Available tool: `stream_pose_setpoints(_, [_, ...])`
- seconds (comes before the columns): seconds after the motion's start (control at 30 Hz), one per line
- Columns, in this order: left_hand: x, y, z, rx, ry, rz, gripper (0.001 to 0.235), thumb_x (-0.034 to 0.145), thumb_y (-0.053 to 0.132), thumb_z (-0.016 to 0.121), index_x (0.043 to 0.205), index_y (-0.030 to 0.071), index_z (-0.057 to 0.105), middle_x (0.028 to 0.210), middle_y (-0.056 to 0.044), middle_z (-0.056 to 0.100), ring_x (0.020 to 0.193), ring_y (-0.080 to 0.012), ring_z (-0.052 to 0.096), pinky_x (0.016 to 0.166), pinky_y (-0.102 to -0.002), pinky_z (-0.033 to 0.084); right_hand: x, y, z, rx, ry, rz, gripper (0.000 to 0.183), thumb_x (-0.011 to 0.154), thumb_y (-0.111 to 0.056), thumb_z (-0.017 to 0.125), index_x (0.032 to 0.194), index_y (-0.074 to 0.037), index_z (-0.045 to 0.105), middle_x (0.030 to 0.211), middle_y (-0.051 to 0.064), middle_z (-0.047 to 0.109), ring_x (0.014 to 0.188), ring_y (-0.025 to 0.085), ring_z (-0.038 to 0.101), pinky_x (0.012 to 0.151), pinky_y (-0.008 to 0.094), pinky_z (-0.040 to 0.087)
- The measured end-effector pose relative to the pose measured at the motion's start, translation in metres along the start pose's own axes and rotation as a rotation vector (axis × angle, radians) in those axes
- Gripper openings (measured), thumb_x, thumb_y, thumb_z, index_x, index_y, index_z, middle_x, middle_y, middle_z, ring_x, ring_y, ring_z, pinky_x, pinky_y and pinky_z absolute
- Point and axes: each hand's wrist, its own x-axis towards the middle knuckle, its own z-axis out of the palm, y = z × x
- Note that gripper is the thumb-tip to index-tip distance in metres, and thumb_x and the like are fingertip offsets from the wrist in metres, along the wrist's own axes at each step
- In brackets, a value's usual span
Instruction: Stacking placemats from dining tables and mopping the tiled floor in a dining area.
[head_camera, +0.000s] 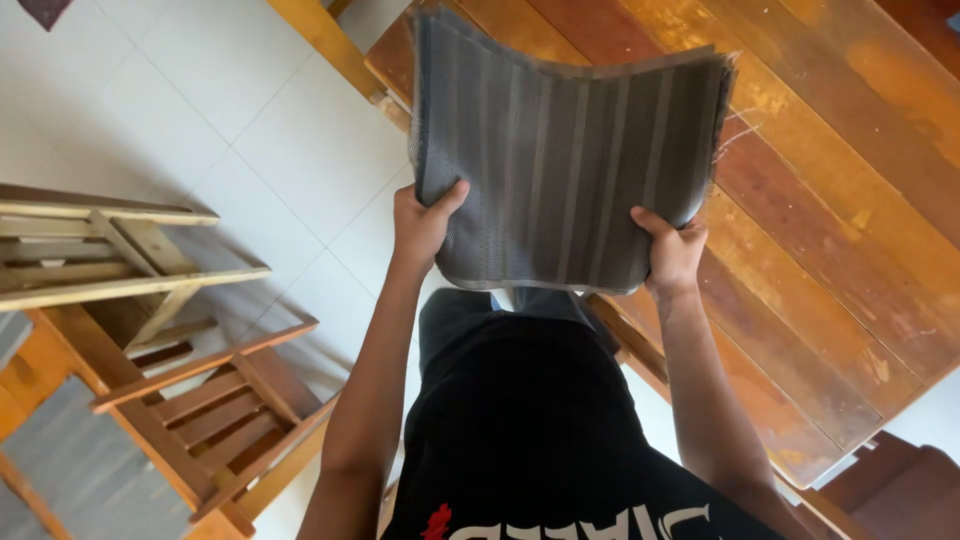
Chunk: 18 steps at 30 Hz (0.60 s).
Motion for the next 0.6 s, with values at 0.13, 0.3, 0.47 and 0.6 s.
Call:
stream_pose_setpoints(0.13, [0.055, 0.017, 0.014, -0.037, -0.093, -0.031, 0.030, 0.083, 0.023, 0.084, 0.091, -0.005, 0.076, 0.083, -0.010, 0.076, 0.072, -0.0175, 0.071, 0.067, -0.032, 0.056, 0.032, 0.011, 0.017, 0.064, 0.035, -0.036, 0.033, 0.081, 0.005, 0.071, 0.114, 0.006, 0.067, 0.109, 0.015, 0.074, 0.094, 0.025, 0.074, 0.084, 0.038, 0.065])
stream_pose_setpoints(0.3, [0.137, 0.012, 0.004, -0.056, -0.178, -0.096, 0.034, 0.079, 0.024, 0.087, 0.096, -0.004, 0.077, 0.090, -0.013, 0.078, 0.079, -0.0204, 0.073, 0.072, -0.033, 0.057, 0.050, 0.026, 0.051, 0.106, 0.215, -0.008, 0.029, 0.082, 0.005, 0.072, 0.111, 0.008, 0.068, 0.107, 0.016, 0.074, 0.091, 0.025, 0.074, 0.081, 0.039, 0.063])
stream_pose_setpoints(0.47, [0.229, -0.007, -0.002, 0.075, -0.346, -0.148, 0.038, 0.077, 0.025, 0.088, 0.099, -0.004, 0.075, 0.095, -0.013, 0.078, 0.086, -0.0210, 0.075, 0.081, -0.035, 0.057, 0.068, 0.046, 0.085, 0.026, 0.441, 0.008, 0.031, 0.082, 0.002, 0.074, 0.112, 0.006, 0.067, 0.104, 0.015, 0.074, 0.090, 0.023, 0.074, 0.081, 0.036, 0.063])
stream_pose_setpoints(0.6, [0.308, -0.042, -0.014, 0.322, -0.427, -0.206, 0.042, 0.078, 0.030, 0.087, 0.093, -0.008, 0.076, 0.091, -0.017, 0.078, 0.081, -0.0246, 0.076, 0.079, -0.037, 0.058, 0.097, 0.086, 0.118, -0.072, 0.535, 0.053, 0.037, 0.080, -0.002, 0.077, 0.115, 0.004, 0.066, 0.103, 0.013, 0.074, 0.089, 0.021, 0.073, 0.079, 0.035, 0.061])
